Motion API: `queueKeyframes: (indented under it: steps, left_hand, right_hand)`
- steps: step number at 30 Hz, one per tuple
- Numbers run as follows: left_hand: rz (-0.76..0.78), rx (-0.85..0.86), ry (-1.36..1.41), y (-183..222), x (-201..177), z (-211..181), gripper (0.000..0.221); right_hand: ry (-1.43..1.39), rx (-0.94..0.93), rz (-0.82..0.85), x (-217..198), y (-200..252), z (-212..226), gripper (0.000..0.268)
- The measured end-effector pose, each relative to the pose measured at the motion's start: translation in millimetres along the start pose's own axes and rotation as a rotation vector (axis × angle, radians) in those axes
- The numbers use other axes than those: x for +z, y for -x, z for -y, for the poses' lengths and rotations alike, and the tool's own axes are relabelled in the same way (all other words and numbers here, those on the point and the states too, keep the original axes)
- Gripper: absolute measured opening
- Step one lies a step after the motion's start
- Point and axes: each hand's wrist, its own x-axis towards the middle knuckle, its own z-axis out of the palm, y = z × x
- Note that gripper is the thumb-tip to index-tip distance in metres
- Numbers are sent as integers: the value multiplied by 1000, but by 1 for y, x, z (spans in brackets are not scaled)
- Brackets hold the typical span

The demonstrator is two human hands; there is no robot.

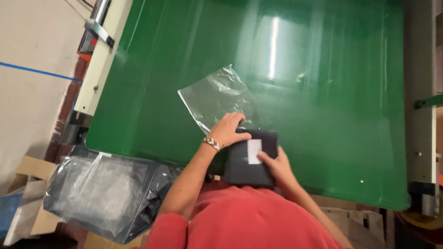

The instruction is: Folding black plastic bags and inserting them into clear plastic sleeves for final packaging

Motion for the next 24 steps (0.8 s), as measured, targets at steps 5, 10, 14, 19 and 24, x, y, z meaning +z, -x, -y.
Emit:
queueKeyframes:
  steps: [5,10,14,19,24]
  left_hand:
    - [-58,-90,9,1,3,-1,25]
    - [-214,-51,-143,-3,16,2,17]
    - [-325,146,-370,2,15,-20,18]
    - [-472,222,-654,-6,21,-25,12]
    - [-569,264,-768,-11,14,-36,15]
  right_hand:
    - [167,-162,169,10,10,21,51]
    - [240,-216,217,14,14,30,64]
    - [372,-297,239,20,8,27,63]
    - [580,-350,291,20,-5,25,66]
    - [695,-377,325,21,-15,23,63]
